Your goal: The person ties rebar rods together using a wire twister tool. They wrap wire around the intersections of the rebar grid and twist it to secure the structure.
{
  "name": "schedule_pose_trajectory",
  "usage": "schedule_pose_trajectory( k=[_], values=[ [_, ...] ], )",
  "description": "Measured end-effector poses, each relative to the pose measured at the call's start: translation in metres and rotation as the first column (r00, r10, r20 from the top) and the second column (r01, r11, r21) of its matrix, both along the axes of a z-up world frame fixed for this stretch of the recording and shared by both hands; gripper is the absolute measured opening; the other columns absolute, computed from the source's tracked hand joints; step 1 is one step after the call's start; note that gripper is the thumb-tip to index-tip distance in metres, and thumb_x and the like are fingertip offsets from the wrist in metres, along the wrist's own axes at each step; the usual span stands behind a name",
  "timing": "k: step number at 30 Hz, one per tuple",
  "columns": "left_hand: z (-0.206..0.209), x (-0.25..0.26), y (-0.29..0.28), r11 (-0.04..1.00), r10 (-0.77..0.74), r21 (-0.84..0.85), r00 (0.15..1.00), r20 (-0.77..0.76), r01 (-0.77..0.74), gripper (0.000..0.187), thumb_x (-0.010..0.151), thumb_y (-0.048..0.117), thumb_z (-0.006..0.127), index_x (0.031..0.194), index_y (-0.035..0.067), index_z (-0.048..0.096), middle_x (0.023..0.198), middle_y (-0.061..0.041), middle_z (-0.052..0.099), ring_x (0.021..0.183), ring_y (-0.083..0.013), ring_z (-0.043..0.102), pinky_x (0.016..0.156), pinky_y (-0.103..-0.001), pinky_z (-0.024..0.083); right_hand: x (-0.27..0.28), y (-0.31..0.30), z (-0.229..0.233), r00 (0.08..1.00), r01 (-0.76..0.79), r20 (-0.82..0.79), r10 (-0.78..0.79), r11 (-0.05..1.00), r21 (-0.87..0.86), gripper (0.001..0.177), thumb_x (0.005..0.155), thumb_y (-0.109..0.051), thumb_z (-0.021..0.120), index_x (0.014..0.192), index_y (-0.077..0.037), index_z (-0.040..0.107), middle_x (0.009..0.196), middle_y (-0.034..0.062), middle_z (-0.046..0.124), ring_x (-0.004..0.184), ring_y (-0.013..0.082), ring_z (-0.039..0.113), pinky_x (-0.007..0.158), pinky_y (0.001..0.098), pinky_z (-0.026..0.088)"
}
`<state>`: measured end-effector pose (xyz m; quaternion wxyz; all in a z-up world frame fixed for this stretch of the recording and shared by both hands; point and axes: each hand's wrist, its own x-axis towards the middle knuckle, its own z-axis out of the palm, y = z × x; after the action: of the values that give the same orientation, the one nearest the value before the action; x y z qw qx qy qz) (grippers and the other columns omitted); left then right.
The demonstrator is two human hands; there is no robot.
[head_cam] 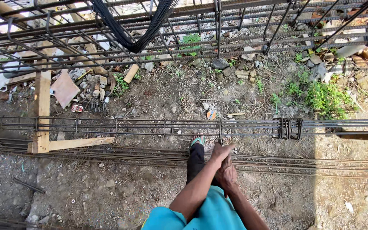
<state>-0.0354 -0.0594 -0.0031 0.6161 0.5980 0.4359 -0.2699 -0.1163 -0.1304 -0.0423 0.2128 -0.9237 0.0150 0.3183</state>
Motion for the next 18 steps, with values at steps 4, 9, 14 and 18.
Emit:
schedule_pose_trajectory(
  k=[4, 9, 14, 18],
  values=[
    [0.006, 0.007, -0.013, 0.956, 0.294, 0.059, 0.944, -0.15, -0.289, 0.065, 0.096, 0.032, 0.073, 0.145, 0.008, 0.037, 0.101, -0.011, 0.062, 0.064, -0.0148, 0.059, 0.038, -0.023, 0.045, -0.016, -0.001, -0.016, 0.987, -0.159, -0.028, 0.158, 0.986, -0.044, 0.096, 0.083, -0.03, 0.066, 0.157, -0.001, 0.012, 0.167, 0.0202, 0.012, 0.116, 0.0354, 0.063, 0.096, 0.0428, 0.054],
    [-0.008, -0.003, 0.007, 0.938, 0.311, -0.178, 0.95, 0.042, -0.299, 0.016, 0.086, 0.003, 0.076, 0.08, 0.002, 0.061, 0.061, -0.011, 0.061, 0.04, -0.0203, 0.054, 0.034, -0.032, 0.047, -0.008, -0.037, 0.09, 0.17, 0.981, -0.978, -0.122, 0.111, 0.156, 0.03, 0.084, -0.017, 0.066, 0.107, 0.003, 0.066, 0.103, 0.0278, 0.072, 0.092, 0.0425, 0.069, 0.083, 0.0515, 0.055],
    [0.009, -0.009, 0.018, 0.837, 0.353, -0.455, 0.935, 0.026, -0.303, 0.013, 0.082, 0.005, 0.074, 0.072, 0.004, 0.065, 0.059, -0.006, 0.06, 0.043, -0.0165, 0.054, 0.039, -0.029, 0.046, -0.025, -0.018, 0.069, 0.329, 0.944, -0.944, 0.025, 0.008, 0.33, 0.01, 0.092, -0.009, 0.059, 0.098, -0.009, 0.051, 0.068, 0.0102, 0.046, 0.056, 0.0248, 0.046, 0.052, 0.0406, 0.041],
    [-0.025, -0.01, 0.005, 0.916, 0.317, -0.256, 0.948, -0.017, -0.31, 0.018, 0.075, 0.007, 0.079, 0.072, 0.01, 0.062, 0.064, -0.004, 0.056, 0.052, -0.0173, 0.054, 0.043, -0.031, 0.048, -0.022, -0.025, 0.035, 0.657, 0.728, -0.647, -0.387, 0.547, 0.413, 0.043, 0.097, -0.023, 0.063, 0.065, -0.005, 0.041, 0.045, 0.0096, 0.04, 0.029, 0.0242, 0.042, 0.022, 0.0377, 0.029]
  ],
)
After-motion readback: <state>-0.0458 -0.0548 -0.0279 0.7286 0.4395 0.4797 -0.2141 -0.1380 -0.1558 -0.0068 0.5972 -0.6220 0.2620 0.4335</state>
